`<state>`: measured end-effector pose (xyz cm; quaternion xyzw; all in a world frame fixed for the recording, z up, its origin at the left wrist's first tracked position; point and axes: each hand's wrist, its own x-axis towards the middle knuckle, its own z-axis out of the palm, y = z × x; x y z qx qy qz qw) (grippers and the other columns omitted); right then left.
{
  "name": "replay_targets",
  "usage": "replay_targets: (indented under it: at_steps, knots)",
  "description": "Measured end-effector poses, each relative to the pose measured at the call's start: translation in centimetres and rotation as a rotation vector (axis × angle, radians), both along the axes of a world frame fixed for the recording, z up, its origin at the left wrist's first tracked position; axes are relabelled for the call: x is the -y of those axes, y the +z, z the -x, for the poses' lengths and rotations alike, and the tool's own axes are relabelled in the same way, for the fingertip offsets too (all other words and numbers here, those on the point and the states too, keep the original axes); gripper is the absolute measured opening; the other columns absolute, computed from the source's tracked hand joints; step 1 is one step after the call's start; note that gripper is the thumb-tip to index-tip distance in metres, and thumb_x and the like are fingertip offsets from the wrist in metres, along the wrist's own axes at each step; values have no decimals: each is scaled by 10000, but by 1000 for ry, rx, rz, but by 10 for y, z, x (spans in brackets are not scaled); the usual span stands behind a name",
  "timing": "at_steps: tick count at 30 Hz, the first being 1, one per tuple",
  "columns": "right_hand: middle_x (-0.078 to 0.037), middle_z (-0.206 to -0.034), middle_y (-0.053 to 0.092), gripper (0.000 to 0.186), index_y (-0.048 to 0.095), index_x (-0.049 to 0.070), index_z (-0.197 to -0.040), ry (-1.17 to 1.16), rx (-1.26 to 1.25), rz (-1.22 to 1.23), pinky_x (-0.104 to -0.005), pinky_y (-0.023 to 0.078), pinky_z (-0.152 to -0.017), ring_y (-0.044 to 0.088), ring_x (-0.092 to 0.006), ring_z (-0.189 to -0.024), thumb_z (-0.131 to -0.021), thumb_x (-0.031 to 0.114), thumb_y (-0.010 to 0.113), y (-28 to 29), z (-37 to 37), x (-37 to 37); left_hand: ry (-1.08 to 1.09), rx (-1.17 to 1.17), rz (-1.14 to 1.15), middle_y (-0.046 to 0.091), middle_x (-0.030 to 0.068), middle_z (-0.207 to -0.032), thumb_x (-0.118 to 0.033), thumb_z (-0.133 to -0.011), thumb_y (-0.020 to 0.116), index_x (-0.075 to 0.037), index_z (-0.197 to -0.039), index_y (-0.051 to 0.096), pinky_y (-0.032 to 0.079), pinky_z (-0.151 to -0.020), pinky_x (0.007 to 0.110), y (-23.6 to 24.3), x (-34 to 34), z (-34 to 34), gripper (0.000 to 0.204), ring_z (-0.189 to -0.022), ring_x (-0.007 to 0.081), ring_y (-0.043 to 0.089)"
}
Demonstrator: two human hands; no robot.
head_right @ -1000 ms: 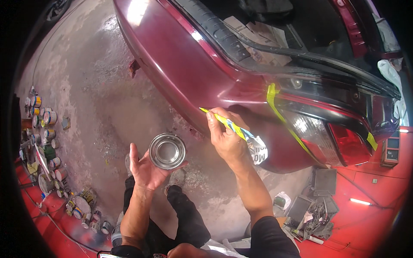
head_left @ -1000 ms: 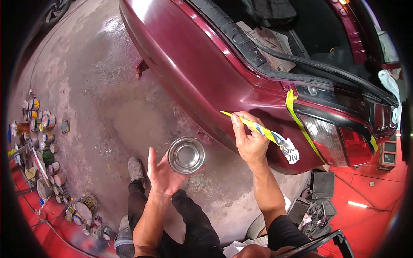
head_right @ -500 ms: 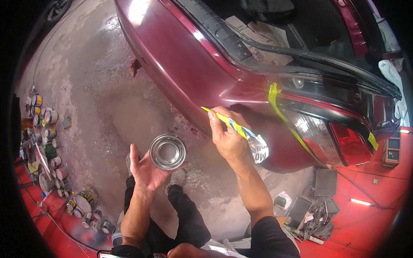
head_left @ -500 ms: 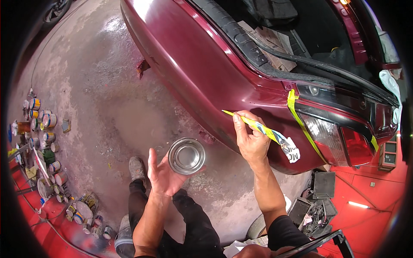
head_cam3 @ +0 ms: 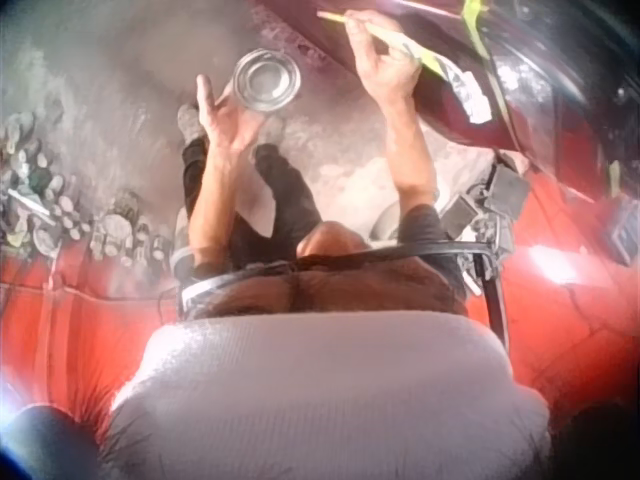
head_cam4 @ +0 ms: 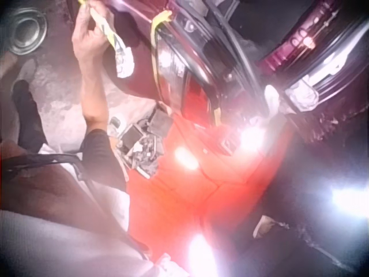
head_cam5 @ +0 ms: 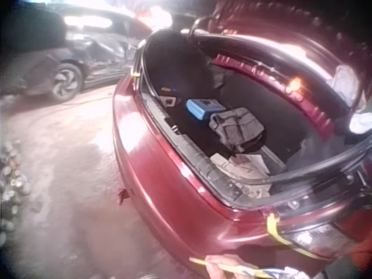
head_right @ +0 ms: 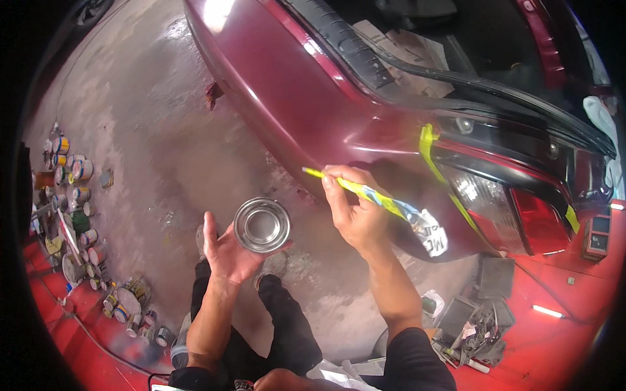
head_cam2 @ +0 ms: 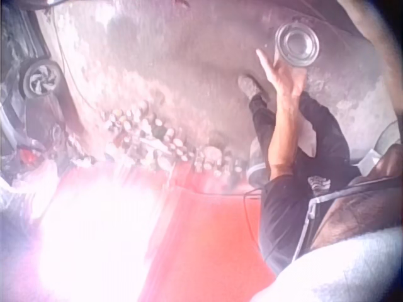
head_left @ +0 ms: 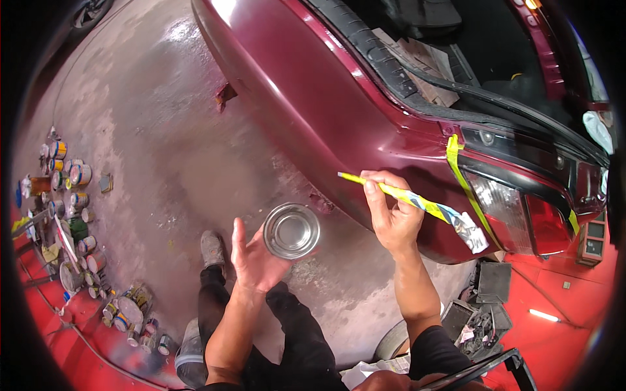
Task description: The person paints a car bumper using a small brush dipped in a metal container of paint, applying thin coats to the surface.
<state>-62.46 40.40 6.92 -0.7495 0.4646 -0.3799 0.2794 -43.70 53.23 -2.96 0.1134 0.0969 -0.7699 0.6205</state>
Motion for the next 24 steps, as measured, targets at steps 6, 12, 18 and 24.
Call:
replay_targets:
  at_steps: [6, 12, 18, 24]
  knots:
    - [-150, -939, 750, 116, 696, 2, -981, 385, -61, -130, -364, 571, -804, 733, -263, -867, -897, 48, 760, 9, -2, -25, -13, -4, 25, 427, 237, -1547, -836, -918, 336, 19, -1536, 347, 351, -1126, 689, 4, 5, -1, 1056, -1406, 411, 457]
    - [-116, -940, 758, 136, 691, 25, -1011, 392, -102, -134, -346, 568, -772, 728, -253, -845, -898, 53, 761, 0, -5, -29, -40, 27, 77, 452, 206, -1536, -825, -935, 296, -16, -1536, 367, 341, -1152, 663, 6, 6, -2, 1011, -1417, 359, 459]
    - [-120, -933, 756, 117, 689, 18, -1001, 377, -158, -122, -348, 574, -761, 725, -241, -832, -906, 52, 750, 4, -8, -29, -31, 4, 83, 447, 202, -1541, -819, -941, 300, -17, -1538, 363, 340, -1152, 658, 4, 5, 0, 1002, -1418, 358, 459]
    - [-175, -1077, 729, 129, 653, -18, -1096, 186, 75, -40, -256, 539, -738, 675, -144, -895, -967, -15, 655, 2, 5, -20, -1, -37, 63, 437, 206, -1547, -816, -938, 331, -18, -1540, 360, 342, -1141, 664, -1, 0, 1, 1000, -1418, 377, 451]
